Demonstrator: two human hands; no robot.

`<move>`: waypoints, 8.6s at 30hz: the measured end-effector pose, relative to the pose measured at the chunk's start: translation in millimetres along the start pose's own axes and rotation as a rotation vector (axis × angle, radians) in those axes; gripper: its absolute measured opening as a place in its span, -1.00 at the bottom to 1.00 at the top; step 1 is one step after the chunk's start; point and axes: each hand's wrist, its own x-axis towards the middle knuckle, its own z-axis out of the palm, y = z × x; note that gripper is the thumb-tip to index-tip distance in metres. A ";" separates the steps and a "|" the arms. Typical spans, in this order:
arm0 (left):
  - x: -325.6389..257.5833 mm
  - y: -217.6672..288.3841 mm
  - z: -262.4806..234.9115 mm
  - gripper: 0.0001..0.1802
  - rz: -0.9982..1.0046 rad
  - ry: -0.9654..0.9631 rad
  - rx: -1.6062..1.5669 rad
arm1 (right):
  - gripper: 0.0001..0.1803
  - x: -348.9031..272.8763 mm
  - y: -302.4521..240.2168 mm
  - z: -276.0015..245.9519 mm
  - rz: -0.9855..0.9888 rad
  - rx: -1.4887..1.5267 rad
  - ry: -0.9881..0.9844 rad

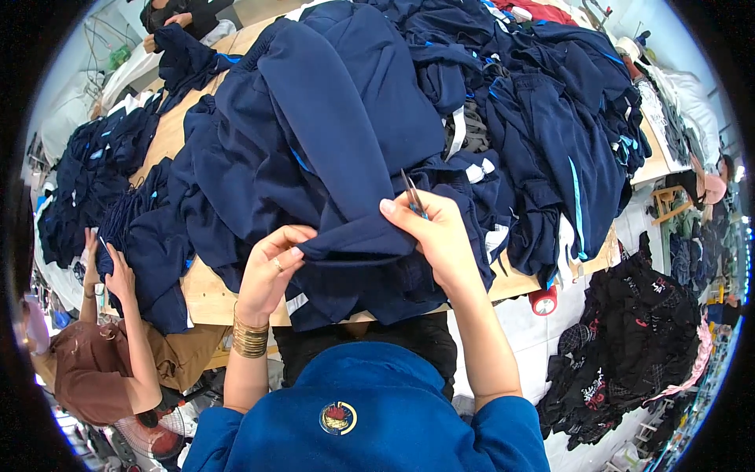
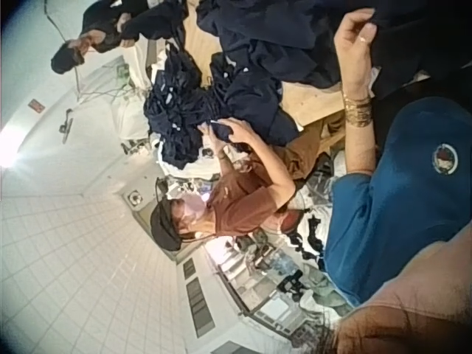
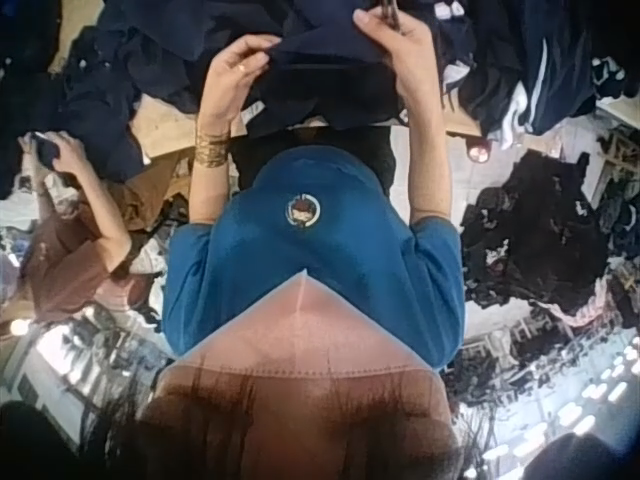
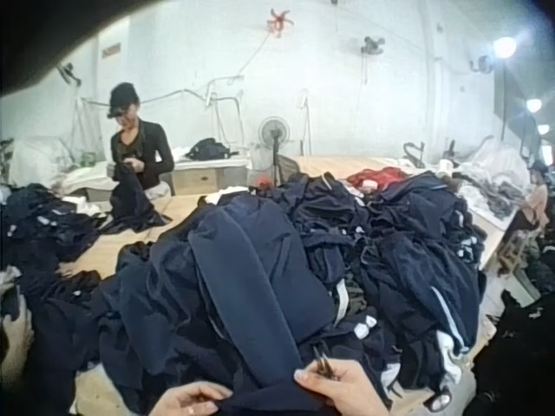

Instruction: Trimming loose threads from blue athletic pants using small scissors on a work table.

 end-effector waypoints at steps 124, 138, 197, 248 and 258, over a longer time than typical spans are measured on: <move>12.1 2.8 65.1 -0.66 0.219 -0.131 0.347 | -0.75 -17.3 11.3 9.5 -0.460 -0.448 0.179; -25.7 -36.9 24.1 -0.34 0.254 0.126 1.077 | -0.71 19.6 -2.0 17.6 -0.578 -0.523 0.129; -9.0 -11.9 66.9 -0.56 0.075 0.092 -0.186 | -0.77 -19.7 26.6 21.1 -0.335 -0.156 -0.046; 3.0 -4.4 37.3 -0.70 0.244 -0.168 -0.010 | -0.76 -5.0 -12.6 32.2 -0.818 -0.682 -0.381; -3.3 3.2 33.0 -0.71 0.259 -0.150 -0.067 | -0.81 3.8 -9.3 29.5 -0.801 -0.614 -0.384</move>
